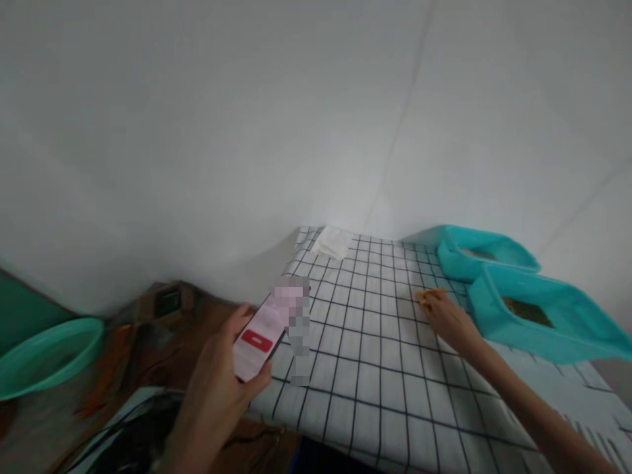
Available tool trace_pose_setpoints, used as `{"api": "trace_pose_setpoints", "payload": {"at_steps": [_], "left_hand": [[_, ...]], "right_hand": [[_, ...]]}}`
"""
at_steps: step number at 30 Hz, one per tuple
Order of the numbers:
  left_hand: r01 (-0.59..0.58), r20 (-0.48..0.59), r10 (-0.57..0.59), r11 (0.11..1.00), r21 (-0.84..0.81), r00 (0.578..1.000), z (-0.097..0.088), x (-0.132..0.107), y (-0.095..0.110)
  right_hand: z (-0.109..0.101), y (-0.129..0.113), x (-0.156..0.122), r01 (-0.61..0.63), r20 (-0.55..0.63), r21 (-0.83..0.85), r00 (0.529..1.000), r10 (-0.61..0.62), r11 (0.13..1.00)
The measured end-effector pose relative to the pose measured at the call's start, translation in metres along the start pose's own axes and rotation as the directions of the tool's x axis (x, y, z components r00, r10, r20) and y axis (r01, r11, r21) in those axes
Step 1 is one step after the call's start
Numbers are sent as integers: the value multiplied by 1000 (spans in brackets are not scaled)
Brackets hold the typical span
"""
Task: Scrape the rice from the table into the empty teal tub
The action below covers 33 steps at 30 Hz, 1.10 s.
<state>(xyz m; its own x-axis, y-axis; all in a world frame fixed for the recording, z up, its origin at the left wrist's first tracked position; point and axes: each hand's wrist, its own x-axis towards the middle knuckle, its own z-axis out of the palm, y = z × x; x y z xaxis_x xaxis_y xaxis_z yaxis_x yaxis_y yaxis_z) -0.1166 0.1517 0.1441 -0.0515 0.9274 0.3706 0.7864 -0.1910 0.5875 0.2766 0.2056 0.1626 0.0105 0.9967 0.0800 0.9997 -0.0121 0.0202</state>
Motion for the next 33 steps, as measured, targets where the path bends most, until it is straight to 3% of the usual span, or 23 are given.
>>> {"api": "trace_pose_setpoints", "payload": {"at_steps": [1,3,6,8,11,13,15,17,20,23,27,33], "left_hand": [[-16,19,16,1000,-21,1000,11,2,4],[-43,49,45,998,-38,998,31,8,14],[-86,95,85,996,1,992,53,18,27],[-107,113,99,992,69,989,60,23,30],[-125,142,102,978,168,985,60,26,24],[-157,167,121,962,222,979,54,25,17],[-195,177,147,935,297,973,47,23,10],[-220,174,163,893,393,971,43,22,7],[-229,160,172,849,476,972,42,23,2],[-255,158,203,836,487,966,49,26,-11],[-268,162,217,845,463,963,53,25,-20],[-207,217,126,888,411,968,48,20,8]], "right_hand": [[3,10,0,-30,2,-18,1000,30,999],[8,7,-11,-41,12,-35,999,42,999],[17,-40,-45,20,26,-21,999,-19,1000],[24,-79,-75,196,7,38,980,-196,980],[35,-110,-118,481,-63,124,877,-476,868],[39,-102,-135,503,-73,147,864,-497,852],[37,-73,-138,356,-19,127,934,-357,926],[33,-35,-126,76,37,26,996,-77,997],[24,14,-91,-220,66,-140,971,231,965],[21,32,-53,-242,37,-164,967,251,956],[23,23,-10,-208,0,-164,977,211,964],[17,-3,33,-159,-18,-99,987,158,982]]}}
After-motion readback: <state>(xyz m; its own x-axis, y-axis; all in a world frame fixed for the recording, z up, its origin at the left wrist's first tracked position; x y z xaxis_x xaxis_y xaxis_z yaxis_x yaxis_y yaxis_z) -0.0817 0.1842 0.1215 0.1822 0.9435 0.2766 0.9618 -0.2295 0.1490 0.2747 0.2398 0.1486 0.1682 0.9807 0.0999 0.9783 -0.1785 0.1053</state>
